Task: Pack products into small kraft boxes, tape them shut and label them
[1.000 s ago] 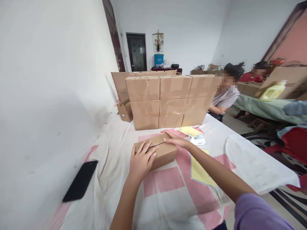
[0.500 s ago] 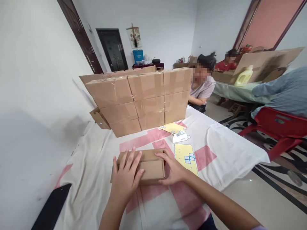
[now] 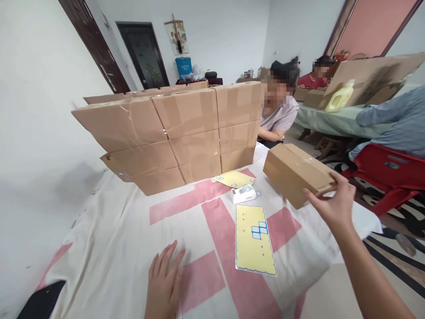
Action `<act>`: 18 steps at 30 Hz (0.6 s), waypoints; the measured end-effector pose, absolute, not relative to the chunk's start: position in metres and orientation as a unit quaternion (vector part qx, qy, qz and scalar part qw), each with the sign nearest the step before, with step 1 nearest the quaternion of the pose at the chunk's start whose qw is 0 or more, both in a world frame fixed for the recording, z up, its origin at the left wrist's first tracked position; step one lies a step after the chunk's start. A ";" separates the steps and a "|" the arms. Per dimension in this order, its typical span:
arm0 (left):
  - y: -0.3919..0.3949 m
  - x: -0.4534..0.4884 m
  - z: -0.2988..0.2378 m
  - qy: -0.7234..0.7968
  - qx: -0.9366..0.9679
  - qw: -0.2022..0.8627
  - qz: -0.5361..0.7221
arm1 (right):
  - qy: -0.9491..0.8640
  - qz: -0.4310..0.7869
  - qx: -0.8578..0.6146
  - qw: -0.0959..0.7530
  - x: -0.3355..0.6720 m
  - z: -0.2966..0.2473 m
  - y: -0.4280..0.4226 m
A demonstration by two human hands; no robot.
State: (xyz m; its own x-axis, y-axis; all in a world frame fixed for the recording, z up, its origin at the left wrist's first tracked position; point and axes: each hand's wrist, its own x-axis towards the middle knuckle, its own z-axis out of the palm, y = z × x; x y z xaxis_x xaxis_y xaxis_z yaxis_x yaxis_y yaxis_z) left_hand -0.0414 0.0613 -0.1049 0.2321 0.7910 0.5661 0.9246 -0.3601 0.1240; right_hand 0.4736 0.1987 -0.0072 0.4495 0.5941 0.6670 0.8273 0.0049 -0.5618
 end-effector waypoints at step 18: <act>0.042 -0.076 -0.123 -0.651 -0.642 -0.032 -0.404 | -0.593 0.063 -0.613 0.518 0.323 -0.020 0.401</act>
